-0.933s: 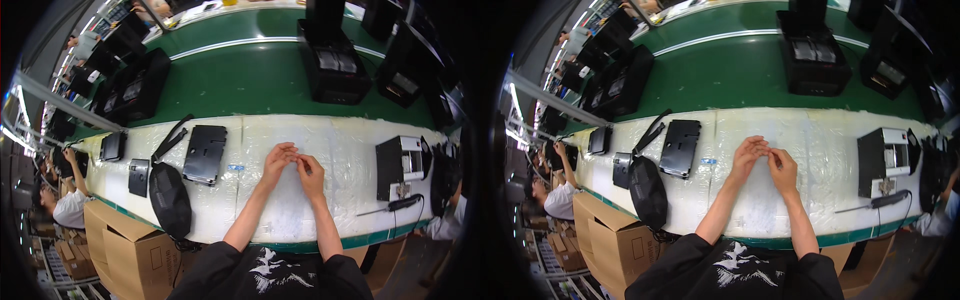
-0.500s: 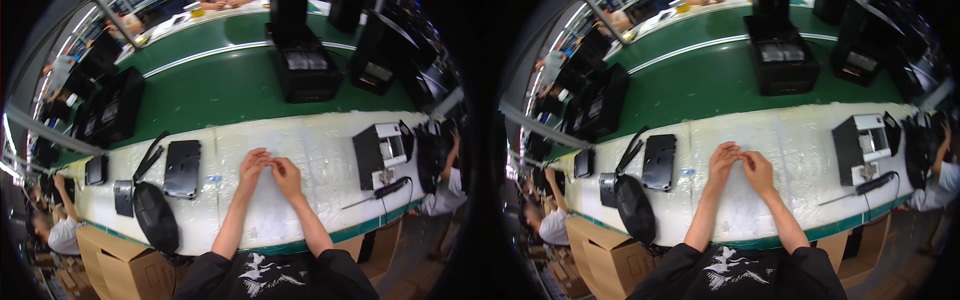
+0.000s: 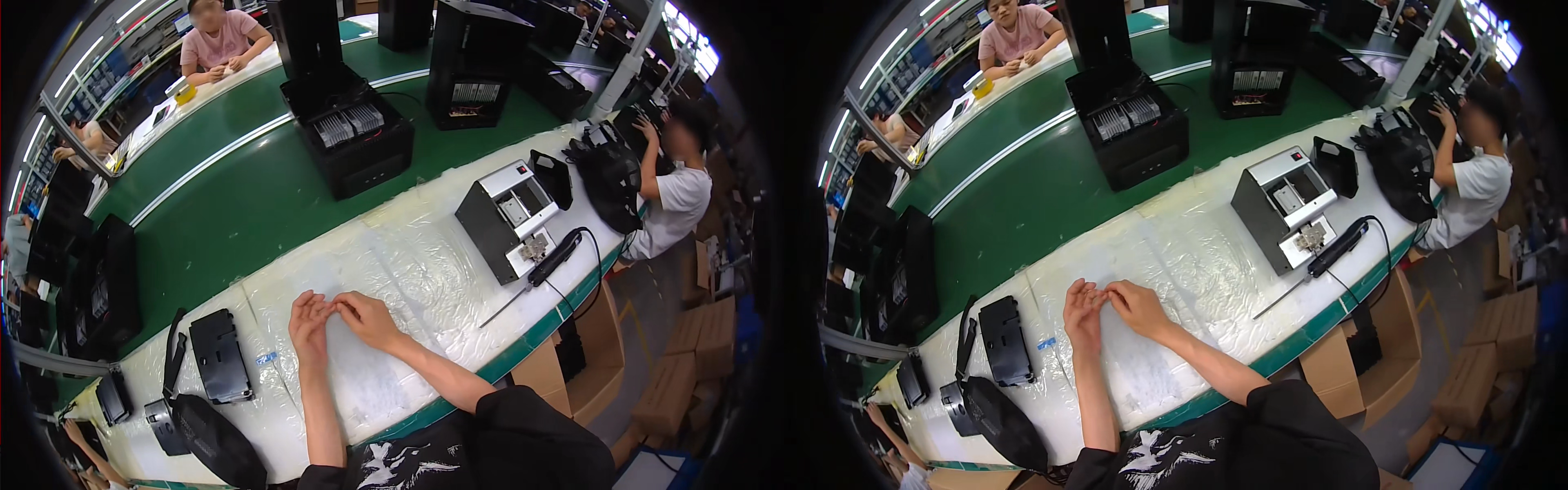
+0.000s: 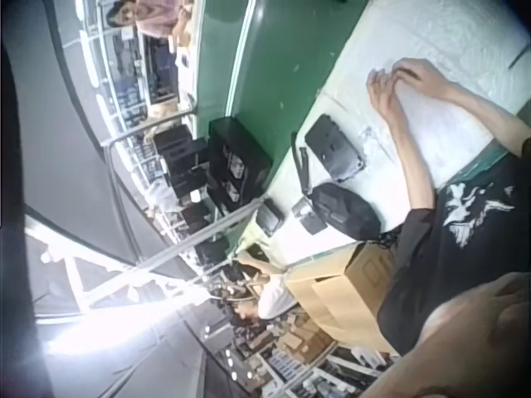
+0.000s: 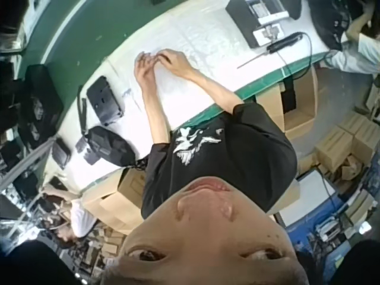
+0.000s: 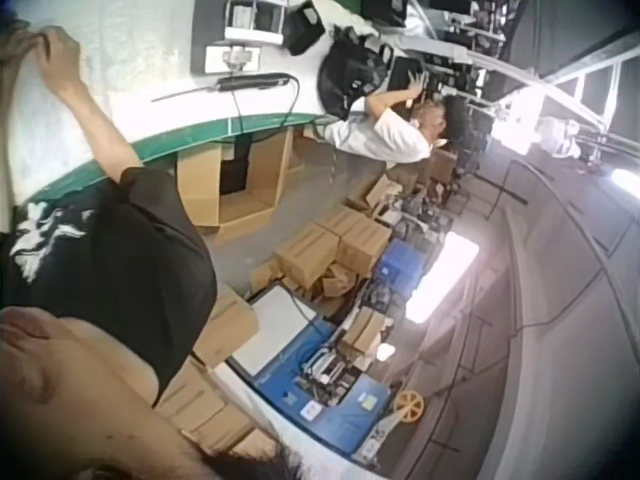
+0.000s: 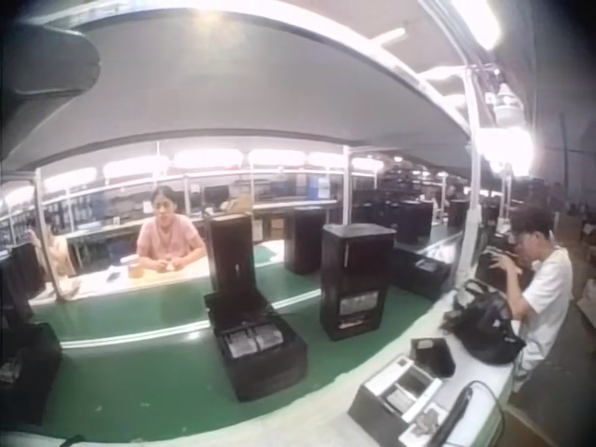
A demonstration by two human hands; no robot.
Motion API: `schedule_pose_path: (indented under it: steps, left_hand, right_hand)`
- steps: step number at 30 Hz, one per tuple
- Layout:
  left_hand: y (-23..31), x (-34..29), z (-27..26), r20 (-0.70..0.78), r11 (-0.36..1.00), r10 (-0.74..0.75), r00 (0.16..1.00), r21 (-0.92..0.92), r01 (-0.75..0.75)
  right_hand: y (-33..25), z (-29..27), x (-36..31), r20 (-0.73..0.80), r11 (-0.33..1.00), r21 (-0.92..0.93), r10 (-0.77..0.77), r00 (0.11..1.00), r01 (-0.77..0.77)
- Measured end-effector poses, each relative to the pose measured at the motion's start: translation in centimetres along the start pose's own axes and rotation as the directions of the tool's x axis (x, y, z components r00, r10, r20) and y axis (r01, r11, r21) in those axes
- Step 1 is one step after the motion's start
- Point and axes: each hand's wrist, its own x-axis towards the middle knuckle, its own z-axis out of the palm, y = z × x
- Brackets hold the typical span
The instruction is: Assembling electronic components by connecting internal wiring and securing the plastic casing of a device.
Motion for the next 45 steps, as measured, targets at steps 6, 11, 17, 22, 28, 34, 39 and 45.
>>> schedule_pose_path:
  steps: [6,11,17,22,28,34,39,45]
  left_hand:
    - [0.6,-0.3,1.0,-0.028,1.0,-0.002,1.0,0.028,0.003]
    - [-0.3,0.1,0.7,-0.007,1.0,-0.018,1.0,-0.01,0.018]
    - [0.2,0.3,-0.1,-0.035,1.0,0.013,0.999,0.024,-0.012]
    - [-1.3,0.9,0.3,0.019,0.999,0.013,1.0,-0.039,-0.012]
    - [-1.1,0.1,-1.0,0.044,0.999,0.01,0.999,-0.052,-0.007]
    - [-1.0,0.2,-0.5,0.058,0.999,0.01,0.998,-0.054,-0.007]
    - [-1.2,0.2,-0.4,0.075,0.999,0.001,0.997,-0.053,0.003]
    - [-0.9,0.2,-0.5,0.077,0.997,-0.004,0.997,-0.073,0.009]
  right_hand:
    - [-0.5,-0.3,0.1,0.026,0.999,0.039,-0.011,1.0,0.01]
    - [-0.1,-0.9,0.2,0.038,0.999,0.008,0.044,0.998,-0.045]
    - [1.2,1.1,0.5,0.012,0.998,0.058,-0.005,1.0,0.004]
    - [0.7,-0.4,0.6,-0.002,0.995,0.024,0.092,0.996,-0.092]
    - [0.8,0.8,0.1,0.05,0.99,0.103,0.095,0.994,-0.1]
    - [0.7,0.3,0.1,0.044,0.984,0.105,0.138,0.989,-0.142]
    - [0.0,0.0,0.1,0.051,0.984,0.101,0.144,0.988,-0.148]
    - [-0.2,0.2,0.2,0.056,0.986,0.078,0.141,0.988,-0.145]
